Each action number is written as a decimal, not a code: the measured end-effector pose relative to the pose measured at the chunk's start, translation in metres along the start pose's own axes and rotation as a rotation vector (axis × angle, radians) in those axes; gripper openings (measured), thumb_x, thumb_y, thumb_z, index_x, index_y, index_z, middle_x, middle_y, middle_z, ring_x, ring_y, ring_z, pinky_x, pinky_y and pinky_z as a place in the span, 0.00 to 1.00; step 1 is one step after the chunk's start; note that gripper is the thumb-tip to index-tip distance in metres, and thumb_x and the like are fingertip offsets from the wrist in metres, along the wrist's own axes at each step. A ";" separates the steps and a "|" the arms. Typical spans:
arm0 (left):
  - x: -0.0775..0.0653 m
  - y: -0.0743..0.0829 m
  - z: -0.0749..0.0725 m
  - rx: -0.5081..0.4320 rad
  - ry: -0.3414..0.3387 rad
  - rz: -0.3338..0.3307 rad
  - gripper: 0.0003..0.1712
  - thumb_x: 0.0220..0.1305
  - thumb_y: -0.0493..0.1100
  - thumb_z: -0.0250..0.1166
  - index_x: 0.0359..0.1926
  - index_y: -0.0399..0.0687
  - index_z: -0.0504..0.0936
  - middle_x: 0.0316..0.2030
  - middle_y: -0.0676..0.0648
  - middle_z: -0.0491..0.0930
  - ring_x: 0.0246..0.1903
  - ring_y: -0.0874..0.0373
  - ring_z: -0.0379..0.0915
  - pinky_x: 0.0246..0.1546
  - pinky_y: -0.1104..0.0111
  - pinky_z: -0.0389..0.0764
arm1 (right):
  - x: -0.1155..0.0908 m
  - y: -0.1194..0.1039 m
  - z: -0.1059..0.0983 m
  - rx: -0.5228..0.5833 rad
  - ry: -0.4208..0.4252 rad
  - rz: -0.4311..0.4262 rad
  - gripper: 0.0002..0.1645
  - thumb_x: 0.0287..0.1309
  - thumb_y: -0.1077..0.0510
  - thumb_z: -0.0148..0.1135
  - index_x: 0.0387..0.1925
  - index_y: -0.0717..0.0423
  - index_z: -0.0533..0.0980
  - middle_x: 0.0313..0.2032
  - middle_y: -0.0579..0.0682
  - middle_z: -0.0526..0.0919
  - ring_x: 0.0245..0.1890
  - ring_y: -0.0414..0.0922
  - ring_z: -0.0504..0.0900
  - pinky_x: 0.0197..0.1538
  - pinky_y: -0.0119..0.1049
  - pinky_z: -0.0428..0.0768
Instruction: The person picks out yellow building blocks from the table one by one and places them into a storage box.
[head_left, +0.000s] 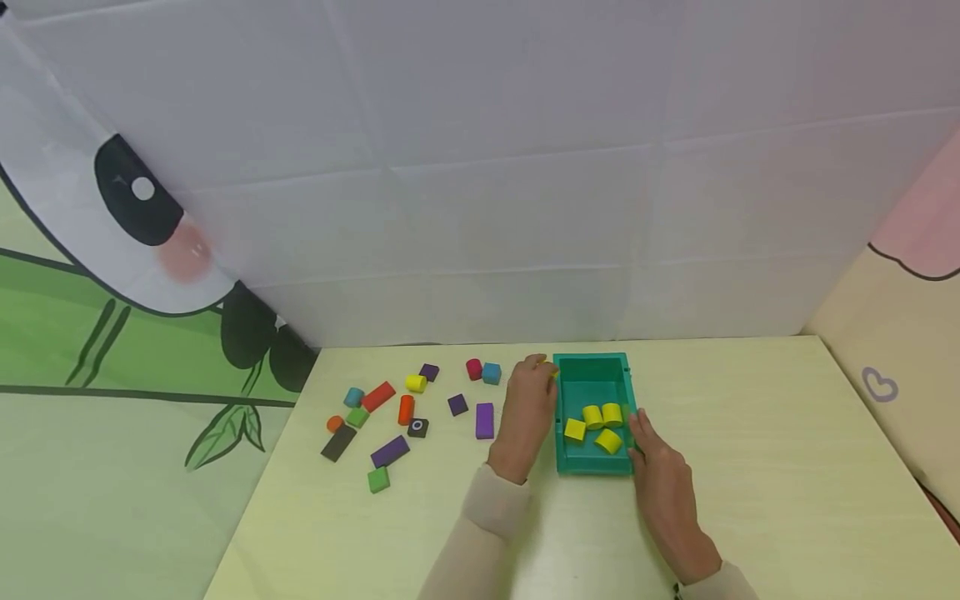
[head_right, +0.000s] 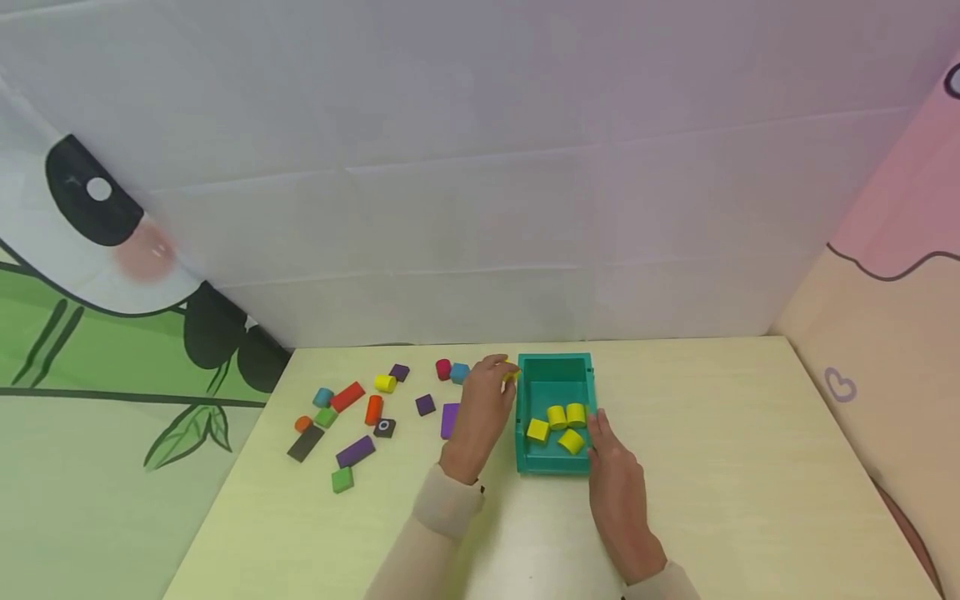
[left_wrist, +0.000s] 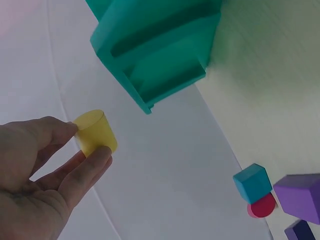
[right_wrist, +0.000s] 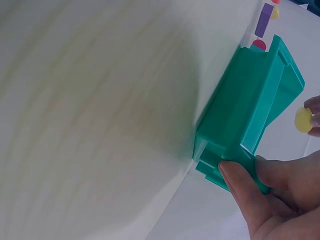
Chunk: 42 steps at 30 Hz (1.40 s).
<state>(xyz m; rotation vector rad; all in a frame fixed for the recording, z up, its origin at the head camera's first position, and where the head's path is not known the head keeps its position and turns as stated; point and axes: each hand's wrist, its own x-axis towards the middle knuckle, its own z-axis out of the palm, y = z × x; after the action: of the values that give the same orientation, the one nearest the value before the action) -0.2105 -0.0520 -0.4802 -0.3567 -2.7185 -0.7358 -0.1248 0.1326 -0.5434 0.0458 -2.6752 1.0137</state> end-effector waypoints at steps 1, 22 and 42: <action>0.000 0.002 0.001 -0.001 -0.004 0.006 0.08 0.71 0.31 0.68 0.47 0.38 0.91 0.56 0.38 0.85 0.55 0.45 0.83 0.59 0.62 0.85 | 0.000 0.000 0.000 0.002 0.000 0.001 0.36 0.60 0.76 0.69 0.69 0.70 0.70 0.70 0.65 0.72 0.62 0.67 0.78 0.55 0.59 0.83; 0.002 0.014 0.026 0.064 -0.130 0.138 0.09 0.70 0.31 0.68 0.48 0.40 0.91 0.53 0.43 0.86 0.54 0.49 0.83 0.59 0.68 0.84 | -0.001 0.000 0.000 -0.007 0.007 -0.009 0.36 0.61 0.75 0.69 0.70 0.69 0.70 0.70 0.64 0.72 0.62 0.66 0.79 0.54 0.58 0.84; 0.005 0.016 0.040 0.290 -0.268 0.232 0.10 0.72 0.34 0.69 0.50 0.46 0.92 0.50 0.48 0.86 0.49 0.56 0.82 0.57 0.74 0.83 | -0.002 0.001 0.001 -0.003 0.026 -0.007 0.36 0.60 0.75 0.69 0.69 0.70 0.71 0.69 0.63 0.73 0.59 0.67 0.81 0.53 0.60 0.85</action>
<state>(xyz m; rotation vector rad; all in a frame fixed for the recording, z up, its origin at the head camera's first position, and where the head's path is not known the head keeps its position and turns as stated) -0.2187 -0.0169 -0.5038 -0.7293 -2.9054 -0.2394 -0.1236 0.1324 -0.5453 0.0418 -2.6509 1.0017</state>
